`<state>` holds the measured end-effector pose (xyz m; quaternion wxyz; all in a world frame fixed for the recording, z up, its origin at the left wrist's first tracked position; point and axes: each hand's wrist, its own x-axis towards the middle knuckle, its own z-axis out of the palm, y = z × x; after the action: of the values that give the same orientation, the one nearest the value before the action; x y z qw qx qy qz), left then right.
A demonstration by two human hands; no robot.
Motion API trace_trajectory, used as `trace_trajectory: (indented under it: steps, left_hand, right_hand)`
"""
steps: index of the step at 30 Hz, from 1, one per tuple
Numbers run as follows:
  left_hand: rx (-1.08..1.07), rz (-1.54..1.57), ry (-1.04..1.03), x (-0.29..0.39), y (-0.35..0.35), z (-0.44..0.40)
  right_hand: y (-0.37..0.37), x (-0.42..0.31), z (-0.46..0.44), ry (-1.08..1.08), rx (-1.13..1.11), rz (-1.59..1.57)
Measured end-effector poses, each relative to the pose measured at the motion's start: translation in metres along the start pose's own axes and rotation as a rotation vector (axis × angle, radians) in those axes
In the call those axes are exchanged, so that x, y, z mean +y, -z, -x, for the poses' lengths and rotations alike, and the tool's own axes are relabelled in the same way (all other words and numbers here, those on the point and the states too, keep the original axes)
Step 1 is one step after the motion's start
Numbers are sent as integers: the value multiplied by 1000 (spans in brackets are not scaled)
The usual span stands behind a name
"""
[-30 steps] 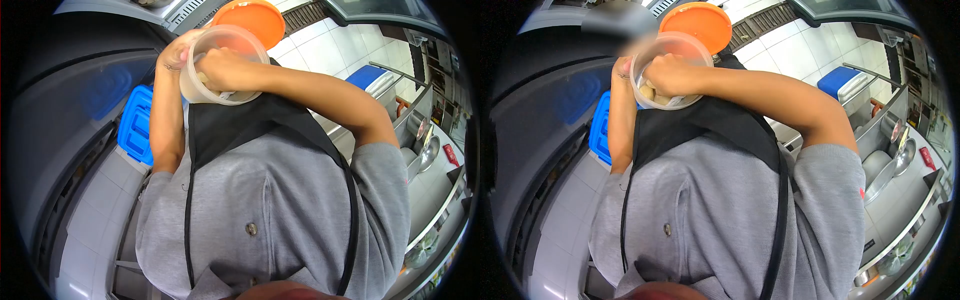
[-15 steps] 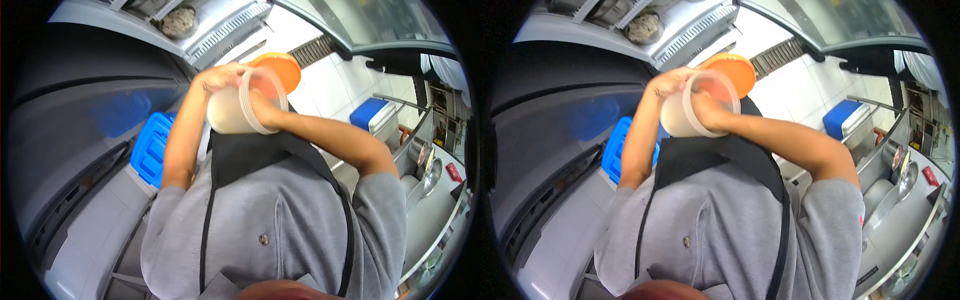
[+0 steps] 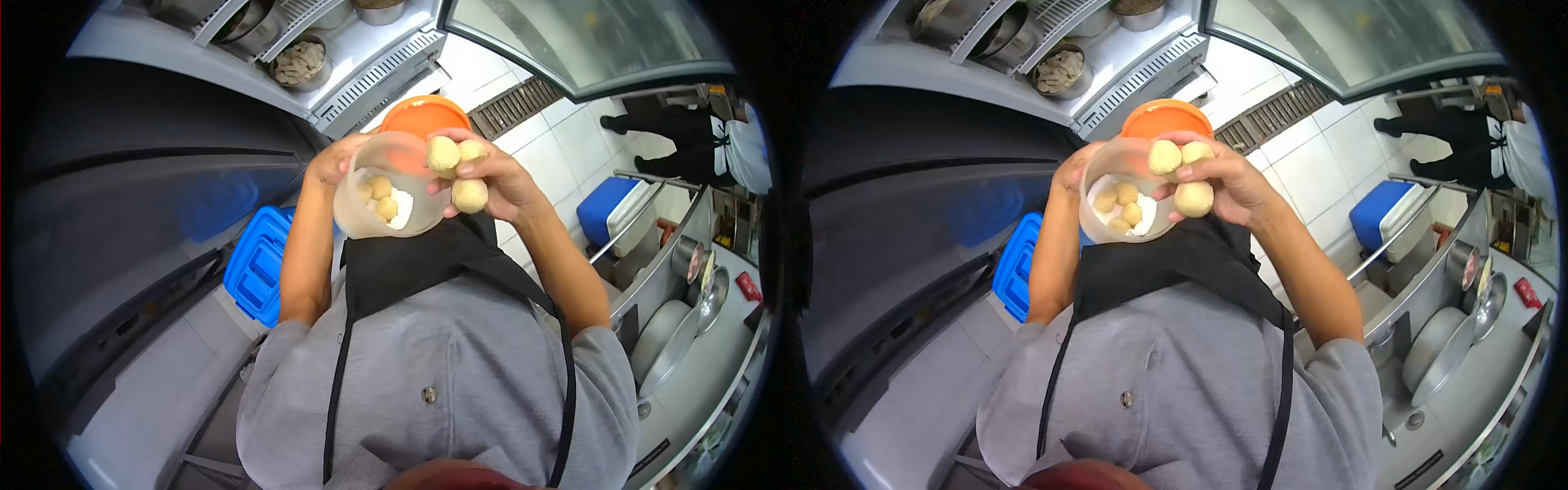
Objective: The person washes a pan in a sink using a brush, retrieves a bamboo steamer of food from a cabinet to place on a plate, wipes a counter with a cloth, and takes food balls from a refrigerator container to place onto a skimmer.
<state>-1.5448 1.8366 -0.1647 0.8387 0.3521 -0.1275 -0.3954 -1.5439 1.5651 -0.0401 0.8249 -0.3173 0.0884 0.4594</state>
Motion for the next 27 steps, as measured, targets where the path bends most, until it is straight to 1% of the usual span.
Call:
trace_trajectory:
  steps: [1,3,4,5,7,8,10,11,13,14,15,16,17,18,19,21,22,23,24,25,27]
  left_hand:
    - [-16,26,-47,2,-2,-2]
    - [-26,51,-23,0,-9,-8]
    - [-62,60,-15,1,-13,-12]
    - [-95,70,-8,0,-15,-14]
    - [-122,80,-27,-1,-19,-18]
    - [-116,80,-39,-2,-20,-18]
    - [-95,85,-72,-7,-23,-19]
    - [-74,80,-86,-10,-24,-19]
    - [-35,52,-112,-8,-25,-22]
    - [-14,29,-124,-5,-25,-26]
    - [13,-1,-134,-7,-22,-30]
    - [38,-20,-140,-10,-21,-33]
    - [58,-47,-147,-10,-17,-41]
    - [72,-79,-149,-9,-17,-48]
    - [88,-106,-147,-9,-15,-55]
    - [131,-163,-135,-10,-11,-67]
    - [157,-186,-135,-11,-9,-72]
    - [217,-228,-73,-11,-2,-76]
    - [240,-239,-85,-9,-8,-83]
    - [235,-260,-72,-10,-5,-87]
    - [227,-312,-62,-12,3,-93]
  right_hand:
    - [0,2,0,13,8,-10]
    - [1,11,2,-5,-58,-71]
    - [-2,18,-1,-15,-32,-31]
    - [-1,22,-2,-54,-63,-32]
    - [-4,21,5,-9,-197,-137]
    - [-3,16,10,-19,-190,-141]
    - [-1,5,20,-95,-113,174]
    - [0,6,21,-124,-118,155]
    - [-3,-3,13,-148,-74,578]
    - [-5,-17,11,-151,-89,700]
    - [-1,-21,5,-178,-106,695]
    - [5,-26,-3,111,-125,1114]
    - [9,-34,-11,447,-141,1526]
    - [3,-38,-19,265,-83,1691]
    - [7,-33,-29,261,-89,1689]
    - [23,-18,-50,350,-169,2165]
    - [28,-14,-54,397,-176,2270]
    - [35,-7,-59,416,-182,2275]
    - [47,1,-66,411,-164,2328]
    - [55,4,-72,408,-141,2381]
    - [57,-3,-73,479,-164,2403]
